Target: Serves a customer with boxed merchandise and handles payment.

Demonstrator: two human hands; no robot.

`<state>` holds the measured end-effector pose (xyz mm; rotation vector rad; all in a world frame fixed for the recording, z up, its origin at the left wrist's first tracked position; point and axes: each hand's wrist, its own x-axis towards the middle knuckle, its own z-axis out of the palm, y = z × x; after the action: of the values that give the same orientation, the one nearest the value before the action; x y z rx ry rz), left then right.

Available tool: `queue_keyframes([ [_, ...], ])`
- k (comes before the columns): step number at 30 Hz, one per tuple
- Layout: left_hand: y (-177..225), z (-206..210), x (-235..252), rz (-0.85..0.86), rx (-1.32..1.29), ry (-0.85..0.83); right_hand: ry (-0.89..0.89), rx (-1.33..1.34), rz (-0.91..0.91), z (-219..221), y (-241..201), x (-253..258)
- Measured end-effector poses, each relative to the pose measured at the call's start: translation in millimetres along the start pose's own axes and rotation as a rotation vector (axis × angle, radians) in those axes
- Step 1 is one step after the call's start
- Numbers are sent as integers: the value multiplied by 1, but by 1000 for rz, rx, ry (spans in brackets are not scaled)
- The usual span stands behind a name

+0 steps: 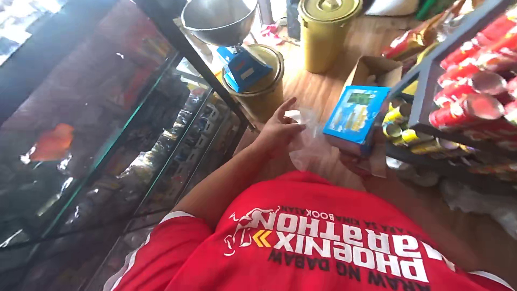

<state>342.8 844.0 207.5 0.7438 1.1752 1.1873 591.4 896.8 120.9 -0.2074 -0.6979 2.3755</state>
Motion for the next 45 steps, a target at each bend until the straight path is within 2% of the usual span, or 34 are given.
queue_keyframes([
  [2,10,-11,5,127,252,74,-25,62,-66,-6,-19,16],
  [4,19,-29,9,234,663,215,-151,179,-115,-23,-35,28],
  [5,23,-40,11,233,809,291,-208,260,-130,-34,-41,35],
  [7,25,-62,19,208,910,415,-255,296,-103,-42,-56,50],
  [9,27,-76,32,246,953,457,-255,178,-71,-32,-66,73],
  [11,34,-75,51,341,1018,348,-249,-8,-77,-24,-62,98],
  [14,42,-77,98,522,1117,93,-183,-112,-43,-16,-54,135],
  [17,71,-98,144,478,1160,-54,9,-263,-15,-14,-78,168],
  [19,105,-113,159,404,1229,-36,128,-386,-43,-12,-97,179],
  [21,140,-122,172,409,1289,-5,120,-411,-102,-5,-106,185],
  [24,189,-124,190,459,1321,-49,210,-393,-308,46,-77,189],
  [25,203,-121,193,487,1318,-92,85,-453,-294,57,-71,196],
  [26,217,-118,195,528,1310,-140,319,-541,-62,107,-75,205],
  [27,229,-116,195,571,1302,-190,333,-664,64,123,-71,225],
  [28,241,-115,194,606,1300,-235,201,-691,80,112,-63,241],
  [30,265,-119,188,659,1300,-304,67,-680,89,87,-54,280],
  [32,287,-130,179,654,1305,-355,-55,-540,124,60,-56,321],
  [34,300,-144,175,703,1311,-400,-240,-348,206,37,-64,367],
  [35,302,-150,175,741,1319,-414,-272,-305,226,33,-69,387],
  [37,299,-158,181,806,1355,-375,-172,-300,195,41,-78,418],
  [39,291,-165,197,786,1401,-278,-89,-231,100,54,-88,452],
  [43,286,-167,240,582,1289,-127,130,92,-136,73,-96,533],
  [45,284,-166,263,586,1228,-53,225,-74,-203,106,-105,555],
])
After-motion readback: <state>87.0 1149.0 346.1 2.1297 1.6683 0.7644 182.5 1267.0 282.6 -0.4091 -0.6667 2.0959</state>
